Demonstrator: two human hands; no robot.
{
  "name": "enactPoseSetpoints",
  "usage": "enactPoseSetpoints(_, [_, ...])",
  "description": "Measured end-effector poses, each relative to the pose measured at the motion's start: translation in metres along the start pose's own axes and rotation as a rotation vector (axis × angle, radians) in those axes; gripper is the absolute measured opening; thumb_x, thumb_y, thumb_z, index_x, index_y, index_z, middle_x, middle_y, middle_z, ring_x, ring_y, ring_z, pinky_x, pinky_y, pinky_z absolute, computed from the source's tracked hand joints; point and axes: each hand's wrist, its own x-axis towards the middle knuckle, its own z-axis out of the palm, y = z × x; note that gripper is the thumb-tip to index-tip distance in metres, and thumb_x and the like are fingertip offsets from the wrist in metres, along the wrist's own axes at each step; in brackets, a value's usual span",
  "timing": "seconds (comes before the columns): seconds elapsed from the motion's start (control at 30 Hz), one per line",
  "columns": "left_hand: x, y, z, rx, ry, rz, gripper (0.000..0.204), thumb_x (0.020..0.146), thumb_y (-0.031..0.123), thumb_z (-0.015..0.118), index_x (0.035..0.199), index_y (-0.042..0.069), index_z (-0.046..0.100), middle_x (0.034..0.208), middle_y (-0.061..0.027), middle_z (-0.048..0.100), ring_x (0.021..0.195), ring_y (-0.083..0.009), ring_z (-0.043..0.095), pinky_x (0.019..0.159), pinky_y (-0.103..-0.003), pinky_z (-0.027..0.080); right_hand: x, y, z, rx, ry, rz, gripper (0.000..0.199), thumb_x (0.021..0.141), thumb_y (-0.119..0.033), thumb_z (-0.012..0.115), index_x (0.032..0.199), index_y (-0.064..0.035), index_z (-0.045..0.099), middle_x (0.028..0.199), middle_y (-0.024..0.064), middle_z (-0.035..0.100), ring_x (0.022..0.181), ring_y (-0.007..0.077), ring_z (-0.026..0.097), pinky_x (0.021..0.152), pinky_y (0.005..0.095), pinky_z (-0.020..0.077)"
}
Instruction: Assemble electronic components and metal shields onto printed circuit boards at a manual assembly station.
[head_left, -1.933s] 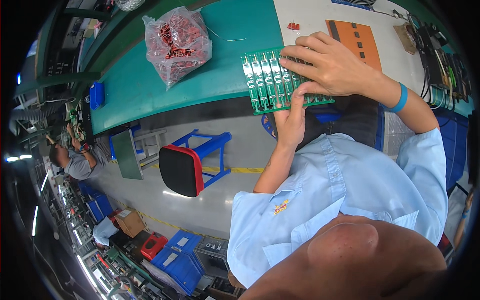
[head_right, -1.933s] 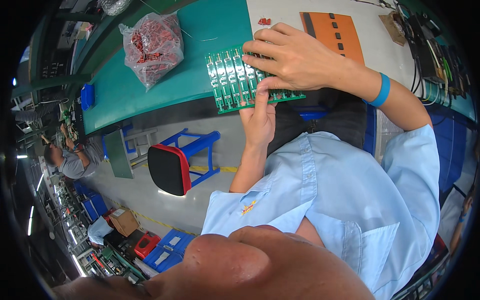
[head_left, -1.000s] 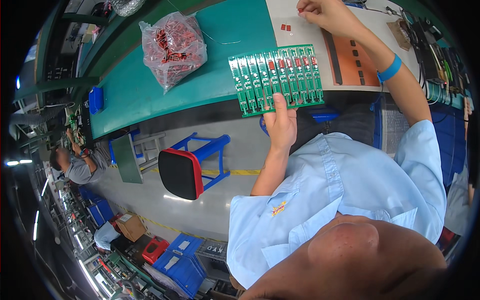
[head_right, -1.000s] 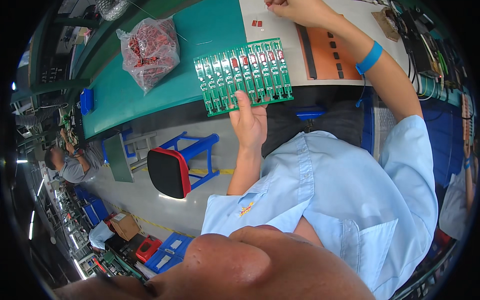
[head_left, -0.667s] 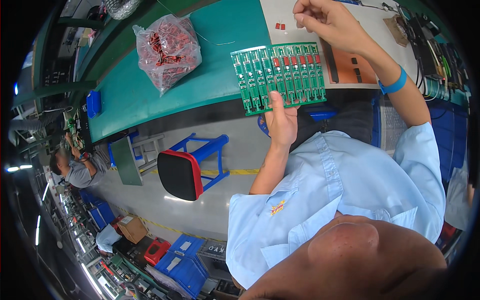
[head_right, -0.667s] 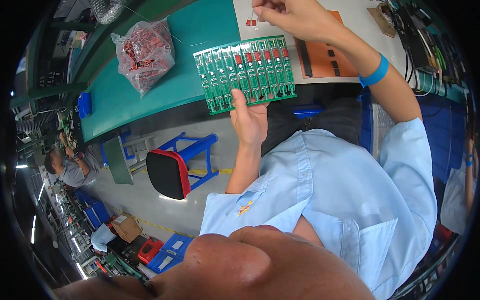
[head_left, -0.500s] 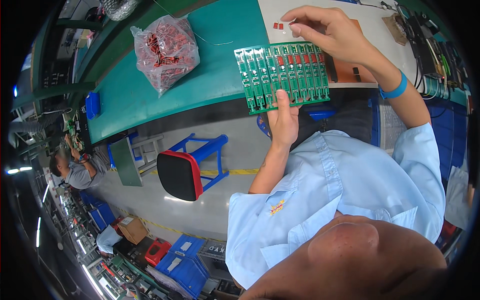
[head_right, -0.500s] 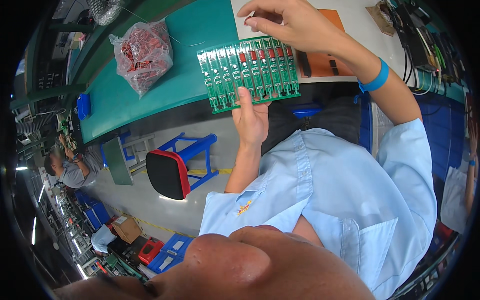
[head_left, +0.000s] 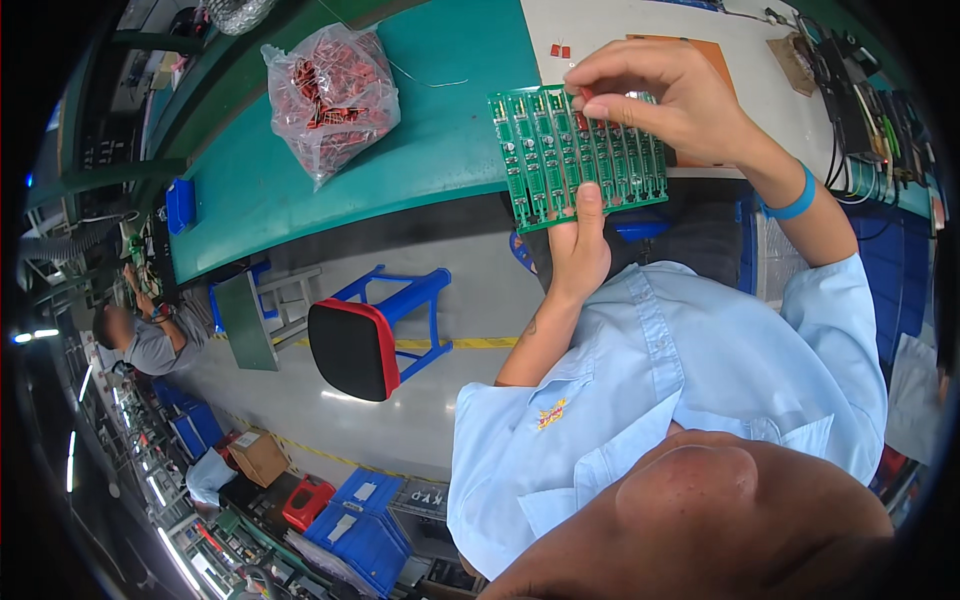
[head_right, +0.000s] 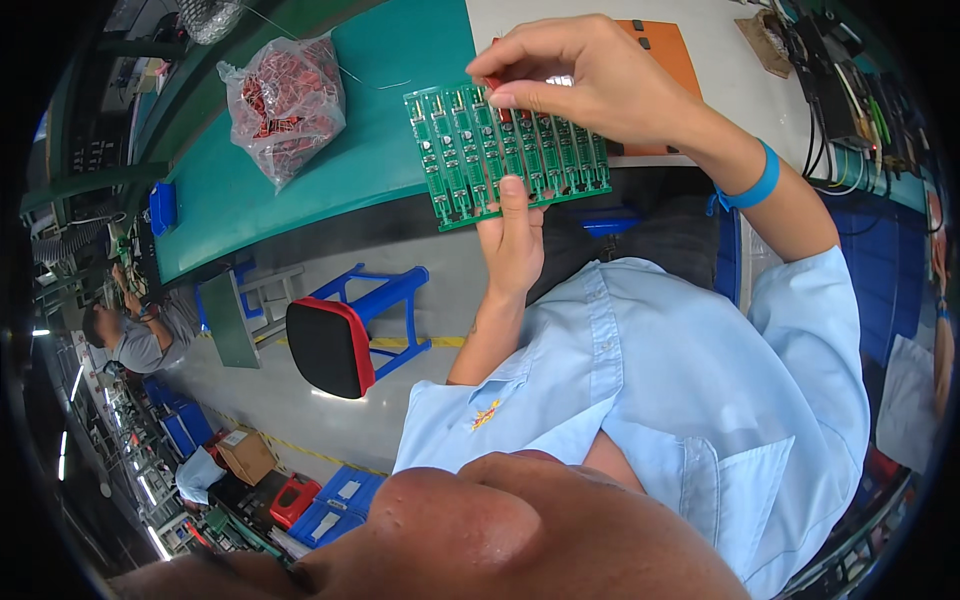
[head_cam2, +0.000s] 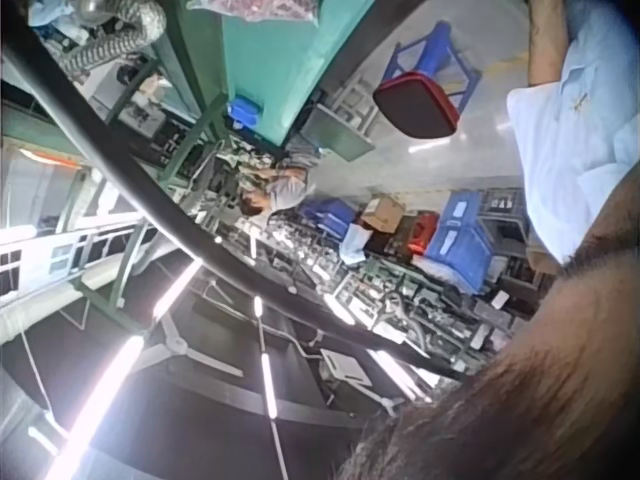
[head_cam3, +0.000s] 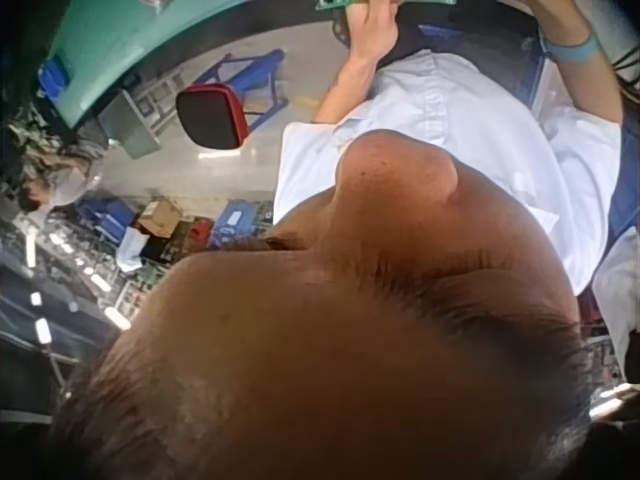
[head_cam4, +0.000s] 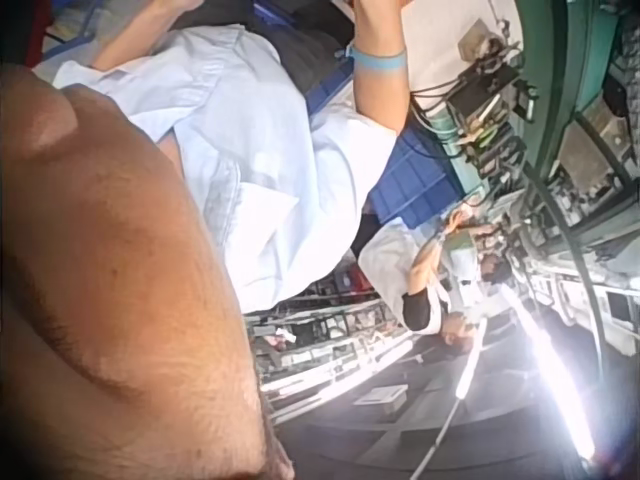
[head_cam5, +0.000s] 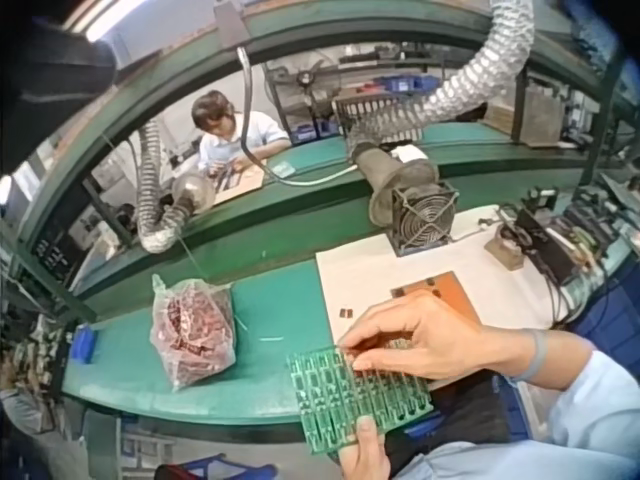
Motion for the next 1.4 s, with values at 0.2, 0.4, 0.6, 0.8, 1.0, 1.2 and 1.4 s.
enactPoseSetpoints(0.2, [0.000, 0.000, 0.000, -0.039, 0.008, 0.008, 0.045, 0.113, 0.023, 0.042, 0.154, 0.006, 0.035, 0.140, -0.0127, 0.057, 0.118, -0.0189, 0.063, 0.099, -0.034, 0.055, -0.013, 0.002, 0.009, -0.046, 0.021, -0.151, 0.023, 0.090, 0.002, 0.073, 0.112, 0.0013, 0.075, 0.110, 0.0112, 0.072, 0.086, 0.0169, 0.070, 0.076, 0.0230, 0.0578])
enactPoseSetpoints(0.4, [-0.002, -0.007, -0.003, 0.054, 0.019, 0.037, 0.043, 0.113, 0.022, 0.043, 0.152, 0.007, 0.037, 0.131, -0.0109, 0.060, 0.112, -0.0159, 0.063, 0.096, -0.031, 0.054, -0.019, 0.005, 0.015, -0.216, 0.049, -0.192, 0.023, 0.090, 0.000, 0.073, 0.113, 0.0003, 0.074, 0.105, 0.0088, 0.070, 0.086, 0.0172, 0.064, 0.075, 0.0261, 0.0526])
enactPoseSetpoints(0.6, [-0.004, -0.006, -0.003, 0.019, 0.020, 0.018, 0.041, 0.113, 0.022, 0.044, 0.150, 0.006, 0.039, 0.126, -0.0096, 0.061, 0.108, -0.0140, 0.063, 0.093, -0.028, 0.054, -0.020, 0.010, 0.020, -0.295, 0.083, -0.266, 0.019, 0.093, -0.008, 0.073, 0.110, -0.0022, 0.074, 0.099, 0.0052, 0.069, 0.086, 0.0170, 0.056, 0.076, 0.0284, 0.0486])
enactPoseSetpoints(0.8, [-0.005, -0.006, -0.004, 0.089, 0.020, 0.012, 0.041, 0.112, 0.023, 0.045, 0.149, 0.006, 0.040, 0.124, -0.0095, 0.061, 0.106, -0.0136, 0.063, 0.092, -0.028, 0.054, -0.018, 0.012, 0.023, -0.280, 0.080, -0.288, 0.021, 0.092, -0.004, 0.072, 0.112, -0.0006, 0.073, 0.099, 0.0063, 0.067, 0.083, 0.0164, 0.055, 0.075, 0.0289, 0.0454])
enactPoseSetpoints(1.0, [-0.007, -0.005, -0.005, 0.136, 0.018, -0.002, 0.040, 0.112, 0.024, 0.046, 0.147, 0.006, 0.042, 0.124, -0.0098, 0.061, 0.105, -0.0136, 0.064, 0.089, -0.027, 0.055, -0.018, 0.015, 0.022, -0.289, 0.081, -0.300, 0.022, 0.091, -0.002, 0.072, 0.112, 0.0002, 0.072, 0.099, 0.0071, 0.067, 0.082, 0.0165, 0.055, 0.074, 0.0284, 0.0444])
enactPoseSetpoints(1.2, [-0.003, 0.002, 0.013, 0.121, 0.105, 0.056, 0.035, 0.111, 0.015, 0.042, 0.142, 0.001, 0.047, 0.108, -0.0045, 0.060, 0.087, -0.0097, 0.052, 0.079, -0.024, 0.046, -0.019, 0.016, 0.026, -0.299, 0.107, -0.333, 0.022, 0.090, -0.002, 0.073, 0.112, 0.0005, 0.073, 0.098, 0.0074, 0.066, 0.082, 0.0168, 0.054, 0.072, 0.0274, 0.0441])
enactPoseSetpoints(1.4, [-0.003, 0.001, 0.008, 0.130, 0.060, 0.073, 0.037, 0.111, 0.017, 0.043, 0.145, 0.002, 0.045, 0.118, -0.0078, 0.061, 0.094, -0.0115, 0.057, 0.082, -0.025, 0.049, -0.020, 0.015, 0.027, -0.335, 0.117, -0.321, 0.019, 0.091, -0.011, 0.076, 0.108, -0.0036, 0.075, 0.100, 0.0044, 0.066, 0.086, 0.0176, 0.055, 0.077, 0.0297, 0.0485])
